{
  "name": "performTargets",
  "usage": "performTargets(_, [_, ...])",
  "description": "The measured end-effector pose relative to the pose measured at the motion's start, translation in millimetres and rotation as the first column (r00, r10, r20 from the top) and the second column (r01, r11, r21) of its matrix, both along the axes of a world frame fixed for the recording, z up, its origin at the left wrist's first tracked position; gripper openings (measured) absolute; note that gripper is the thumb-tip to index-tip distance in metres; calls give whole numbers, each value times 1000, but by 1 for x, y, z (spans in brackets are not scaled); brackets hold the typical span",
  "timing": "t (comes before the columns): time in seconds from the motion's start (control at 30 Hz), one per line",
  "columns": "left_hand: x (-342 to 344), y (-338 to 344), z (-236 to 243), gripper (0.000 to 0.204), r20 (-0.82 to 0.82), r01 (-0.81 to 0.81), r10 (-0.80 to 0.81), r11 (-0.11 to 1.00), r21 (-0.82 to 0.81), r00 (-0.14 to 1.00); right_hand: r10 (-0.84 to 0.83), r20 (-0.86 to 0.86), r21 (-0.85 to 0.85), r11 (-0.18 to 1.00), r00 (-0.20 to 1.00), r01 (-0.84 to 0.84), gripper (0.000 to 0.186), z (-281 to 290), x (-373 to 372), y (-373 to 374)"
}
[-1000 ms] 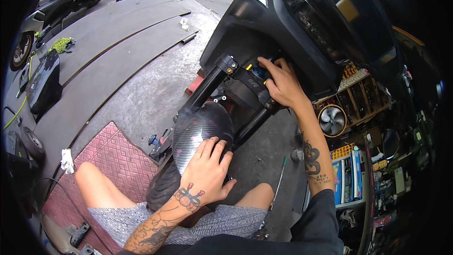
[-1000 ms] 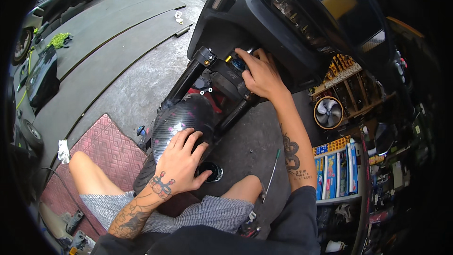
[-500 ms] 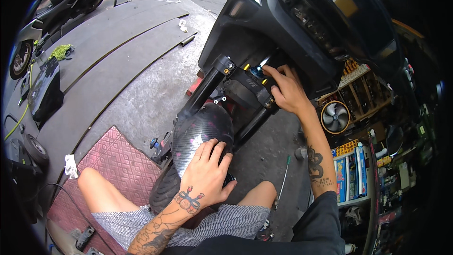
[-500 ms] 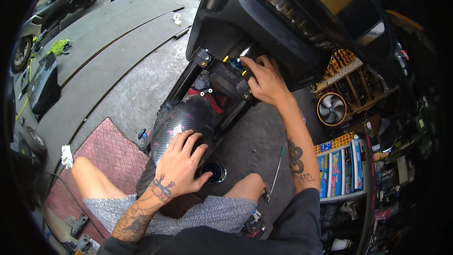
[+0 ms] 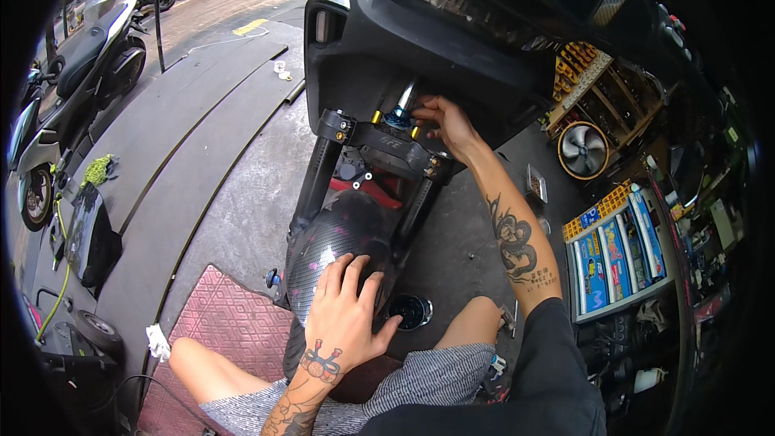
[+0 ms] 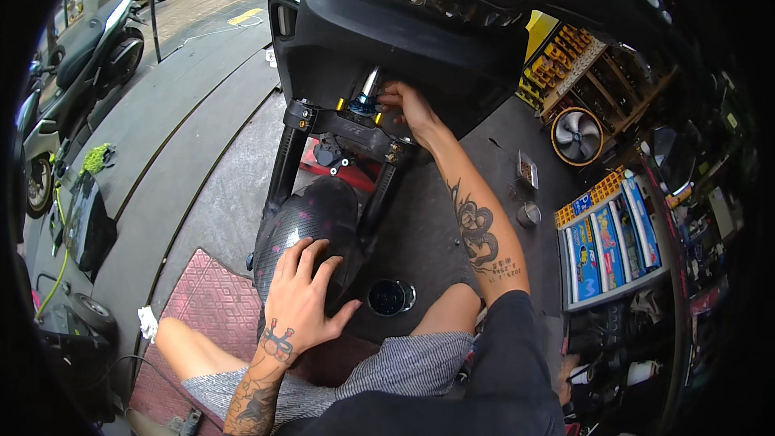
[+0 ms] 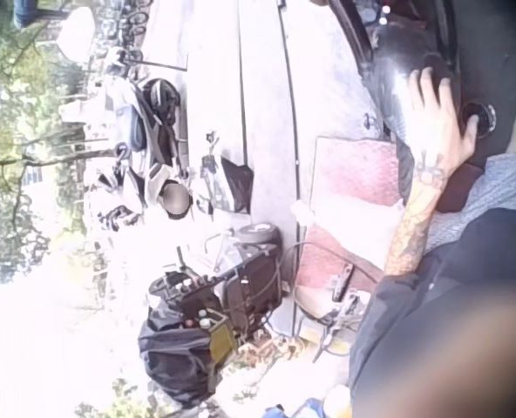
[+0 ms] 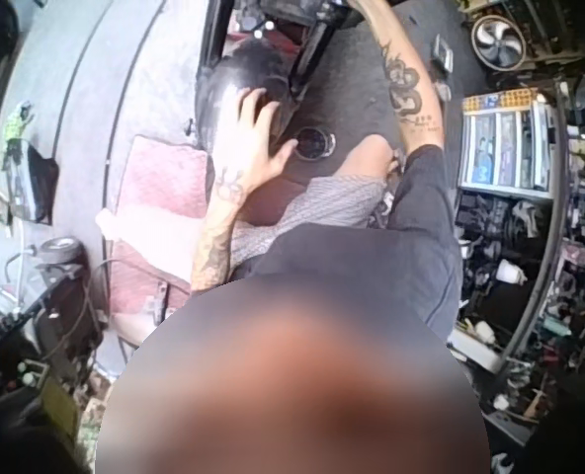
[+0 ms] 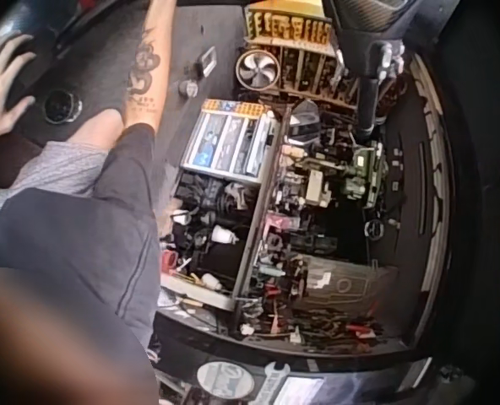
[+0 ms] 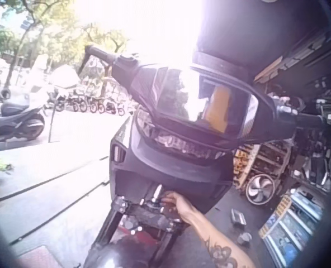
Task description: The person applies blue grease to the scooter's front fork assembly and installs the fork tube into the triple clamp. They then remove the front fairing, apply grease to the steering stem, and reattach the fairing. The person wipes their hands with a cloth and continues adjusting the front assembly.
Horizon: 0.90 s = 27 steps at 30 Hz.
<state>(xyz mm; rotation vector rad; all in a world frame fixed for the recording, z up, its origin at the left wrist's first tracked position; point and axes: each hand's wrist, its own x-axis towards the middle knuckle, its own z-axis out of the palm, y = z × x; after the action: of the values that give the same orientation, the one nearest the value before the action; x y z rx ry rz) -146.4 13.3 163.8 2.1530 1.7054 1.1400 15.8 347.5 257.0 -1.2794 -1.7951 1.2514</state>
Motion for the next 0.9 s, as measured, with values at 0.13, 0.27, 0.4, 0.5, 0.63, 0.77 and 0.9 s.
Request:
performTargets(0.13, [3,2,5,61,0,-4,4,1000,-27,1000,182,-115,-65,980,977,-190,64,-13,1,23])
performTargets(0.27, [7,4,9,60,-40,-28,26,998,-56,999,200,-224,-76,972,954,-222,71,-28,12,30])
performTargets(0.4, [13,6,11,60,-82,-67,61,995,-75,995,166,-323,-122,969,932,-214,78,-33,29,18])
performTargets(0.5, [17,7,13,60,-124,-81,72,994,-71,990,173,-331,-65,976,928,-206,80,-29,36,1])
performTargets(0.63, [21,7,15,61,-140,-105,92,991,-84,986,178,-210,150,978,961,-148,75,-17,35,-20])
performTargets(0.77, [22,7,17,62,-135,-116,102,988,-100,986,203,-90,316,934,975,-166,62,-4,24,-25])
performTargets(0.9, [22,7,16,62,-132,-121,109,989,-88,985,275,-44,406,883,960,-234,61,-3,18,-25])
